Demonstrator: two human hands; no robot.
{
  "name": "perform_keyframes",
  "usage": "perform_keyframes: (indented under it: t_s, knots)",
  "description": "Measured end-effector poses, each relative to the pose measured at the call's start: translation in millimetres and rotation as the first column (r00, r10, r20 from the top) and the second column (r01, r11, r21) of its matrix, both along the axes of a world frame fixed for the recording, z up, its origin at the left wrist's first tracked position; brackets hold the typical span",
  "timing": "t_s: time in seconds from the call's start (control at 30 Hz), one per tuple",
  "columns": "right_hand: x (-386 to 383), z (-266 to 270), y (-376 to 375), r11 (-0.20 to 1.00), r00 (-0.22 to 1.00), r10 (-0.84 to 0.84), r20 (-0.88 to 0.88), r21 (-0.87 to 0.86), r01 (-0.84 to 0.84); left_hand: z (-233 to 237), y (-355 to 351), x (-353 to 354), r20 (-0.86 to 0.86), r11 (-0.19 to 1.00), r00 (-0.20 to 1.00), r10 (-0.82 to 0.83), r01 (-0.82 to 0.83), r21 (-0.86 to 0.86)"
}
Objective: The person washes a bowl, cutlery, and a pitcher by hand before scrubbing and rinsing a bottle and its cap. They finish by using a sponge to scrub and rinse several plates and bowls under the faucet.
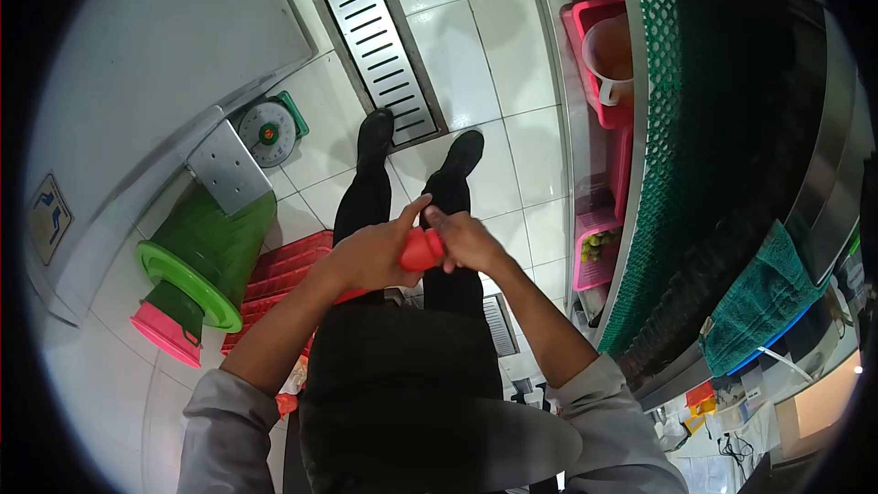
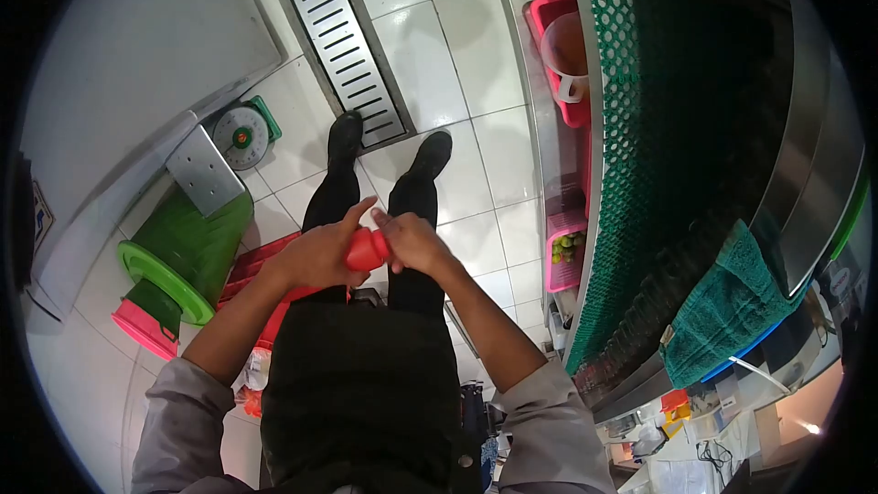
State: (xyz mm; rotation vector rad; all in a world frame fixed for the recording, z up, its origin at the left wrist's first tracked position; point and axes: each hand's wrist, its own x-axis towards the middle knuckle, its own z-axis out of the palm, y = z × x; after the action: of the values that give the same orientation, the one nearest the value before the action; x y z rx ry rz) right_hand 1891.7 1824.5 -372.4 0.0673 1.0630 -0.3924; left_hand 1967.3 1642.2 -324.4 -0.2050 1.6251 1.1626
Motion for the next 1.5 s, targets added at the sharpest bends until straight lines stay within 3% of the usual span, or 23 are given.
perform_keyframes:
  t_s: [0.07, 0.13, 0.2, 0.23, 0.3, 0.4, 0.43, 0.53, 0.6, 0.63, 0.7, 0.8, 0.83, 0.9, 0.93, 1.0, 1.03, 1.07, 1.13, 1.27, 1.37, 1.47, 1.5]
  knots:
    - [7, -6, 19, 0.761, 0.765, -0.632, -0.125, -0.290, 0.581, -16, 1, -1, 0.046, 0.975, 0.980, 0.191, -0.195, 0.110]
    - [-7, 1, 31, 0.743, 0.778, -0.623, -0.081, -0.370, 0.557, -31, 1, -5, 0.114, 0.940, 0.952, 0.283, -0.299, 0.163]
    - [-8, -5, 47, 0.735, 0.755, -0.654, -0.047, -0.275, 0.619, -41, 5, -14, 0.183, 0.894, 0.914, 0.361, -0.396, 0.212]
    - [-9, -13, 54, 0.838, 0.836, -0.541, -0.091, -0.136, 0.528, -42, 13, -23, 0.075, 0.945, 0.968, 0.239, -0.250, 0.210]
    - [-4, -19, 69, 0.827, 0.814, -0.560, -0.154, -0.036, 0.561, -45, 35, -38, -0.033, 0.976, 0.994, 0.105, -0.097, 0.196]
    - [-5, -5, 77, 0.667, 0.667, -0.694, -0.271, 0.105, 0.738, -61, 71, -54, -0.485, 0.993, 0.867, -0.112, 0.120, -0.014]
    - [-5, -3, 87, 0.590, 0.553, -0.757, -0.348, -0.002, 0.807, -64, 82, -64, -0.485, 0.992, 0.867, -0.116, 0.122, -0.019]
    - [-5, -21, 111, 0.285, 0.176, -0.866, -0.468, -0.173, 0.943, -74, 118, -98, -0.750, 0.947, 0.579, -0.320, 0.172, -0.271]
    - [-9, -34, 119, -0.035, -0.171, -0.819, -0.547, -0.251, 0.967, -74, 136, -117, -0.835, 0.942, 0.441, -0.330, 0.092, -0.324]
    - [-12, -46, 124, -0.037, -0.174, -0.820, -0.546, -0.253, 0.967, -74, 143, -122, -0.835, 0.941, 0.438, -0.332, 0.093, -0.325]
    - [-22, -76, 135, -0.291, -0.533, -0.615, -0.581, -0.461, 0.838, -75, 155, -128, -0.807, 0.977, 0.586, -0.079, -0.115, -0.180]
    - [-60, -119, 141, -0.290, -0.653, -0.420, -0.631, -0.588, 0.755, -80, 131, -118, -0.669, 0.976, 0.734, 0.118, -0.210, -0.058]
    - [-72, -138, 152, -0.295, -0.654, -0.423, -0.627, -0.587, 0.754, -86, 118, -105, -0.560, 0.972, 0.813, 0.161, -0.228, -0.051]
    - [-92, -174, 174, -0.005, -0.548, -0.323, -0.772, -0.577, 0.817, -97, 87, -68, -0.426, 0.966, 0.885, 0.190, -0.246, -0.080]
    - [-101, -175, 171, -0.011, -0.548, -0.327, -0.770, -0.576, 0.817, -100, 69, -45, -0.410, 0.963, 0.894, 0.180, -0.246, -0.112]
    - [-117, -169, 165, 0.650, -0.598, 0.054, -0.799, -0.426, 0.629, -109, 32, 6, -0.271, 0.957, 0.958, 0.098, -0.165, -0.239]
    - [-123, -176, 175, 0.721, -0.503, 0.127, -0.855, -0.269, 0.639, -112, 16, 34, -0.246, 0.951, 0.965, 0.088, -0.155, -0.268]
    - [-129, -193, 194, 0.721, -0.502, 0.125, -0.856, -0.269, 0.638, -115, 0, 61, -0.221, 0.944, 0.972, 0.079, -0.145, -0.297]
    - [-143, -228, 229, 0.786, -0.155, 0.298, -0.942, 0.150, 0.599, -117, -32, 118, -0.082, 0.926, 0.996, 0.026, -0.055, -0.375]
    - [-181, -253, 250, 0.821, -0.371, 0.538, -0.757, 0.369, 0.435, -96, -61, 177, 0.101, 0.863, 0.983, 0.152, -0.082, -0.498]
    - [-176, -312, 298, 0.885, -0.417, 0.357, -0.836, 0.160, 0.437, -91, -61, 193, 0.143, 0.838, 0.947, 0.288, -0.177, -0.517]
    - [-153, -273, 266, 0.622, 0.220, -0.223, -0.950, 0.035, 0.782, -91, -43, 192, 0.149, 0.827, 0.885, 0.440, -0.335, -0.451]
    - [-132, -268, 244, 0.552, 0.088, -0.215, -0.973, -0.047, 0.833, -91, -36, 186, 0.144, 0.809, 0.843, 0.517, -0.428, -0.403]
